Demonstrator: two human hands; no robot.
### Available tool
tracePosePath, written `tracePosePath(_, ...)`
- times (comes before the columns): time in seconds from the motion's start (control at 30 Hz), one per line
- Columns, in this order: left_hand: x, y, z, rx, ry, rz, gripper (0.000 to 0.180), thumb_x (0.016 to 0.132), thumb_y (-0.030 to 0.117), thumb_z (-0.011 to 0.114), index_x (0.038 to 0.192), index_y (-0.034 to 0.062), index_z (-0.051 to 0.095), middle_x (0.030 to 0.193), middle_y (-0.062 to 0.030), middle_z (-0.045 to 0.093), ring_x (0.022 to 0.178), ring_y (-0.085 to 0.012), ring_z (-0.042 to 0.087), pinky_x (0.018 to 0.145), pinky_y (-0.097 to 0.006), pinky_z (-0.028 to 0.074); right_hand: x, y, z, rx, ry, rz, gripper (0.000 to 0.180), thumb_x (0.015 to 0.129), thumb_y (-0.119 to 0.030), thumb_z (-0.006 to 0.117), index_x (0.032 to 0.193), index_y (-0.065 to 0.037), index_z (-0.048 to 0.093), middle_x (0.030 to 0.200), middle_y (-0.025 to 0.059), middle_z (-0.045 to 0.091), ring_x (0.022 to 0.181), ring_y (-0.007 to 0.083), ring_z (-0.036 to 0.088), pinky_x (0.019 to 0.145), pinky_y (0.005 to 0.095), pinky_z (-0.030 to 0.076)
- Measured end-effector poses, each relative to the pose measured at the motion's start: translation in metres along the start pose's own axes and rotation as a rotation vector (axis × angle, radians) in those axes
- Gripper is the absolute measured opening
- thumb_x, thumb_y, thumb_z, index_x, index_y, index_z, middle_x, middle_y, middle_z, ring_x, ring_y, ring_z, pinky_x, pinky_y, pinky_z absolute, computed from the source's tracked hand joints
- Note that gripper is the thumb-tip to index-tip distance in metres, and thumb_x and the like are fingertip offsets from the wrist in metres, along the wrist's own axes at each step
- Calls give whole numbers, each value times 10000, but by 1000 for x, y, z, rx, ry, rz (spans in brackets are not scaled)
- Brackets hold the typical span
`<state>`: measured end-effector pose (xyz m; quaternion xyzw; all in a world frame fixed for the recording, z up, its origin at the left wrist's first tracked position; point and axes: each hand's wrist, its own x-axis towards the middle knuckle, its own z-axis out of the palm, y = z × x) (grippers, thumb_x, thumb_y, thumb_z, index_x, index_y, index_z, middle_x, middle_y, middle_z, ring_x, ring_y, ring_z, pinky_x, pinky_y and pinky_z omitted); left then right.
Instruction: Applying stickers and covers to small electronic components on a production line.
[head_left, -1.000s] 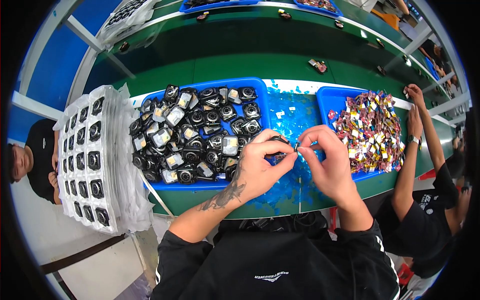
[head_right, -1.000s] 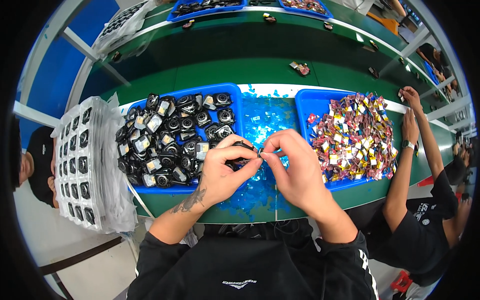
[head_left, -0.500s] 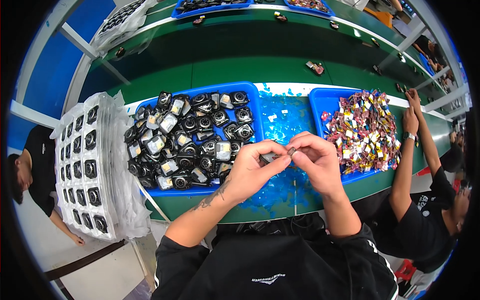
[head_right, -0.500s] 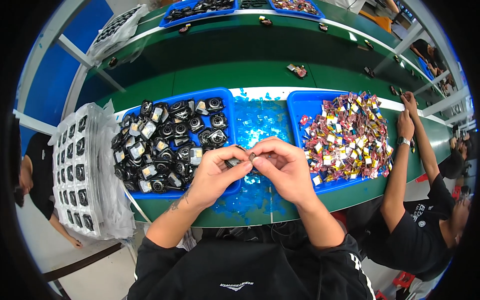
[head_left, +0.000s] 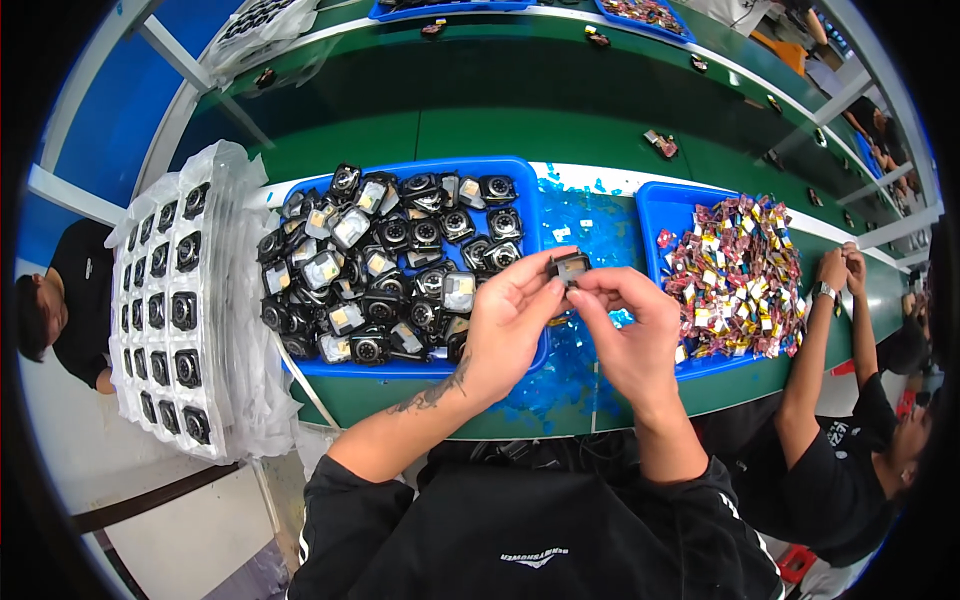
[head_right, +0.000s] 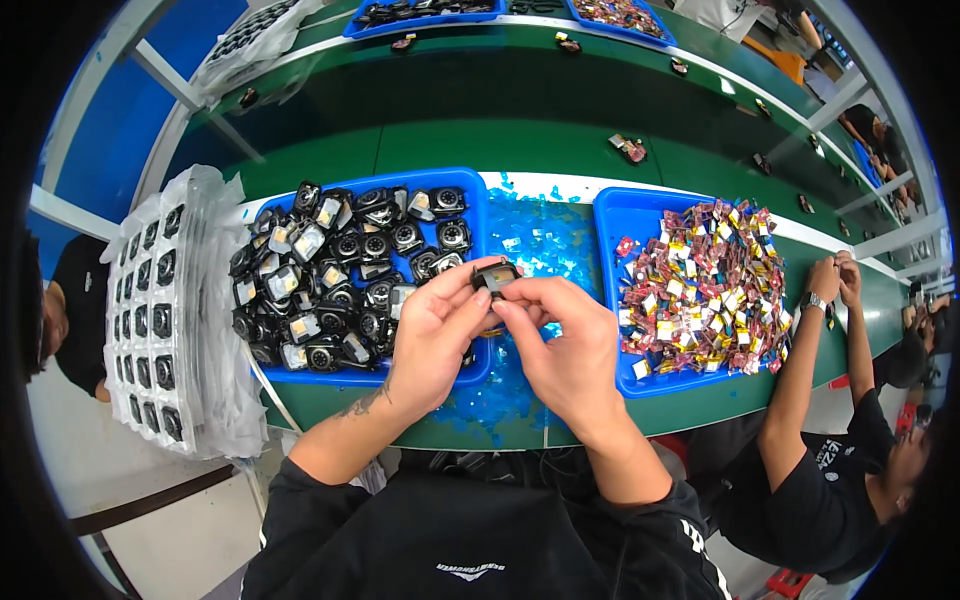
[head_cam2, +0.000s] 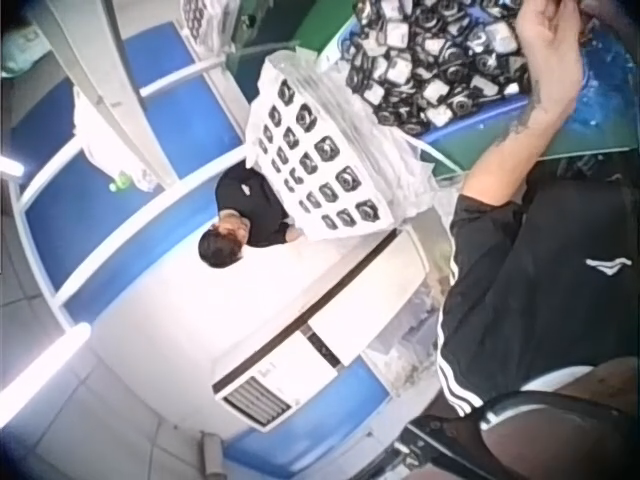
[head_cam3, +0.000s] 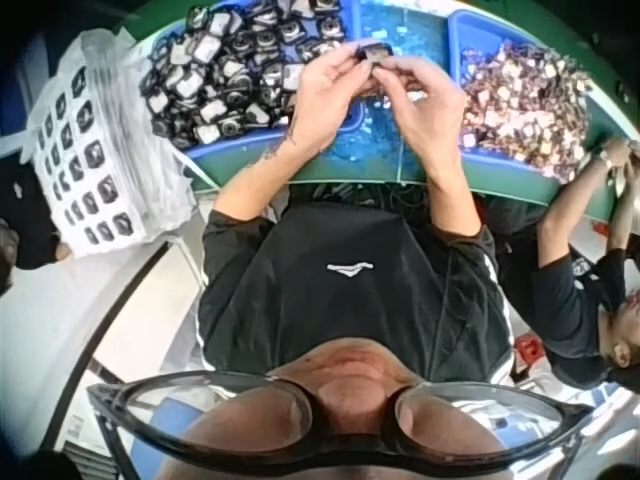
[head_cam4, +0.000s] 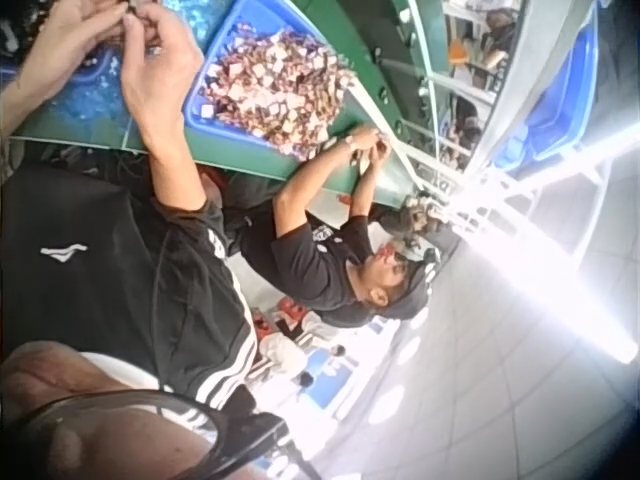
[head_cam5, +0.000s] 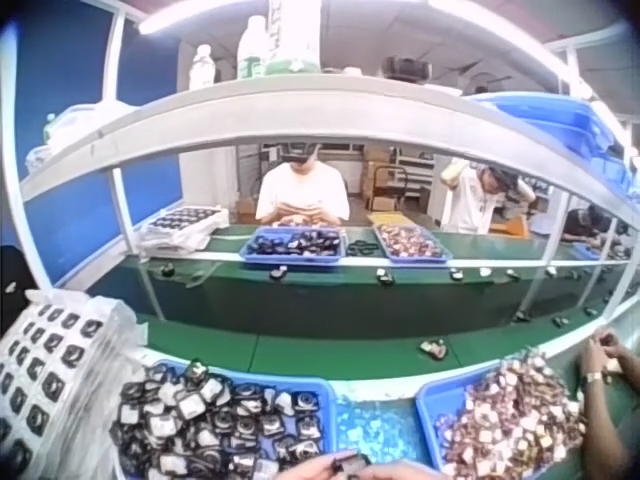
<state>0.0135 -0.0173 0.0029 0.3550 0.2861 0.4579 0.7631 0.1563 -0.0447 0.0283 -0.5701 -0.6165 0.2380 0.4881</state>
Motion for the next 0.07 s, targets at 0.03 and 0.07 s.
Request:
tracePosePath(0.03, -2, -1, 1, 73, -23, 74, 389, 980, 12, 488, 1358, -70, 453, 1234, -135, 601, 1159, -166, 572, 1017, -325, 463, 1, 1, 1, -24, 6, -19, 115, 805, 16, 727, 910, -3, 685, 791, 91, 678, 648, 155, 648, 591, 257, 513)
tracePosePath(0.07, -3, -4, 1, 43, -44, 104, 408, 980, 20, 496, 1375, -65, 440, 1269, -150, 585, 1184, -195, 563, 1031, -317, 450, 2, 1, 1, -8, 17, 3, 104, 811, 9, 724, 907, -9, 687, 821, 91, 691, 640, 165, 648, 593, 262, 520)
